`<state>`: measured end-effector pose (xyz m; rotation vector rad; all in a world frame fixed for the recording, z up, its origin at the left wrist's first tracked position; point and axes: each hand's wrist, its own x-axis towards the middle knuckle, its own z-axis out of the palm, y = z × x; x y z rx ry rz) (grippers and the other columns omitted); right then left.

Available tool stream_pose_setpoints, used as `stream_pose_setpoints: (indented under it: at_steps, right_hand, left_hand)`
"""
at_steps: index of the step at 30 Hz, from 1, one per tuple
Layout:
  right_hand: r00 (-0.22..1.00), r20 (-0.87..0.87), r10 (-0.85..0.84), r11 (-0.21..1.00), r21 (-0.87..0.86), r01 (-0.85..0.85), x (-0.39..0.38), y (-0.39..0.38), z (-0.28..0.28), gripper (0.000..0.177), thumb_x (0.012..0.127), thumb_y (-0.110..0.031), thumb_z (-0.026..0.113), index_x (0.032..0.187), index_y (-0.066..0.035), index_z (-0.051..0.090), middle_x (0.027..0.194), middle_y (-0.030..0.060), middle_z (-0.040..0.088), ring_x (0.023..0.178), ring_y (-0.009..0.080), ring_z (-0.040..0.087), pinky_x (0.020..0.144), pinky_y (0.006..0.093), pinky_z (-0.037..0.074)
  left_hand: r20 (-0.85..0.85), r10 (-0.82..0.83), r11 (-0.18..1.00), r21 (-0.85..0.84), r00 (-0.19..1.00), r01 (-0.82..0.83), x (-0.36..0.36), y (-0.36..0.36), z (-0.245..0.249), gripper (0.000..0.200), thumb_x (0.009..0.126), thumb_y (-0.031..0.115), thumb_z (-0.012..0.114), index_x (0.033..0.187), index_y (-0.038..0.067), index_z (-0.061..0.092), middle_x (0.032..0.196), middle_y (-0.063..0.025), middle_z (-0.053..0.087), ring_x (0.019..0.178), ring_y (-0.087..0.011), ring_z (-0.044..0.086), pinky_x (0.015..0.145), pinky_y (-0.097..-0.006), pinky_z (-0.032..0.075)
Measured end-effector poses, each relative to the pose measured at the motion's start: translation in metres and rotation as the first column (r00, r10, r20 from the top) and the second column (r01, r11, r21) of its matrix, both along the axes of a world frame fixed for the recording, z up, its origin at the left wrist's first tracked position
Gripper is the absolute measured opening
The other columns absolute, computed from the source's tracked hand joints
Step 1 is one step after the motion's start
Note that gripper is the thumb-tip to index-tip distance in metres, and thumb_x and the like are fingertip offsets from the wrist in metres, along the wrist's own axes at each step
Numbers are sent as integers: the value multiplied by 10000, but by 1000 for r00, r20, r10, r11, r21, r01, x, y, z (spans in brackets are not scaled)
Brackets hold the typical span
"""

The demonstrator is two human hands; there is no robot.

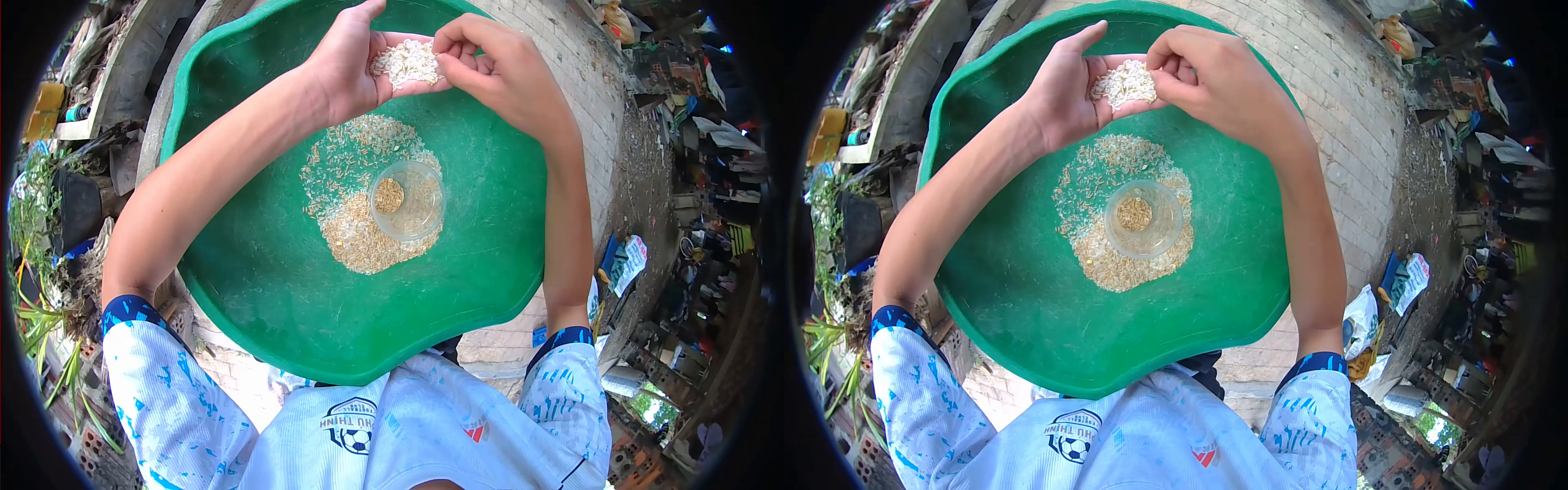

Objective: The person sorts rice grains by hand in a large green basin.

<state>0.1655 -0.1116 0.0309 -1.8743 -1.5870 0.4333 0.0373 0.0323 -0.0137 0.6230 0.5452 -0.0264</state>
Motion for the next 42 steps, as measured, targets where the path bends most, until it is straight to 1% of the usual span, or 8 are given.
stream_pose_setpoints:
  at_steps: [3,13,15,21,27,34,39,42]
  right_hand:
    - [990,-138,-13,997,78,24,4,1,-5,118,843,-74,670,911,22,658,746,16,602,656,48,552,612,237,484]
    - [987,-159,5,997,82,8,6,2,-9,111,811,-58,667,890,21,662,754,20,640,702,58,603,684,223,523]
    - [968,-249,-36,999,-5,35,6,1,-3,115,812,-60,668,897,18,664,781,25,655,722,64,620,692,232,536]
    - [946,-325,-2,999,35,14,6,3,-15,118,814,-53,666,916,7,654,764,19,627,694,68,592,682,229,526]
    - [997,-70,13,999,48,-10,2,2,-11,107,806,-46,671,898,-1,641,736,30,600,654,73,561,626,233,501]
    - [998,-62,8,995,97,-2,5,1,-8,146,842,-68,689,979,-20,693,775,34,646,662,63,596,612,216,491]
    - [923,-386,11,995,94,28,9,0,-13,128,918,-75,659,1015,-3,700,819,12,681,686,55,627,596,207,493]
    - [912,-409,0,1000,4,2,10,-3,-3,131,941,-69,638,1041,2,686,840,14,685,696,50,631,575,186,479]
  left_hand:
    - [2,-7,998,-61,1000,8,-1,-5,8,678,1053,478,282,1267,-132,485,1252,-250,589,1144,-358,636,1011,-437,541]
    - [5,-23,1000,-16,1000,24,-1,-7,9,687,1051,485,287,1283,-138,462,1250,-254,587,1143,-368,634,1026,-435,530]
    - [16,-28,999,-40,999,29,-2,-6,10,677,1050,482,293,1276,-132,470,1246,-248,593,1137,-356,639,1025,-432,532]
    - [37,-12,999,-36,999,13,0,-7,7,667,1047,482,304,1267,-121,484,1241,-231,602,1133,-317,645,1019,-428,538]
    - [35,-40,999,-22,999,41,-1,-5,5,663,1046,484,307,1254,-116,497,1230,-222,611,1118,-301,654,997,-420,552]
    - [27,-19,999,-37,999,20,-1,-6,9,676,1048,479,300,1284,-131,470,1257,-247,589,1141,-357,639,1016,-427,540]
    - [57,-26,999,-37,998,28,-2,-7,12,698,1050,485,297,1303,-149,443,1271,-269,576,1152,-406,625,1018,-432,538]
    - [82,-44,998,-39,996,48,-2,-6,10,704,1050,484,299,1314,-155,432,1272,-276,574,1147,-408,627,1015,-434,540]
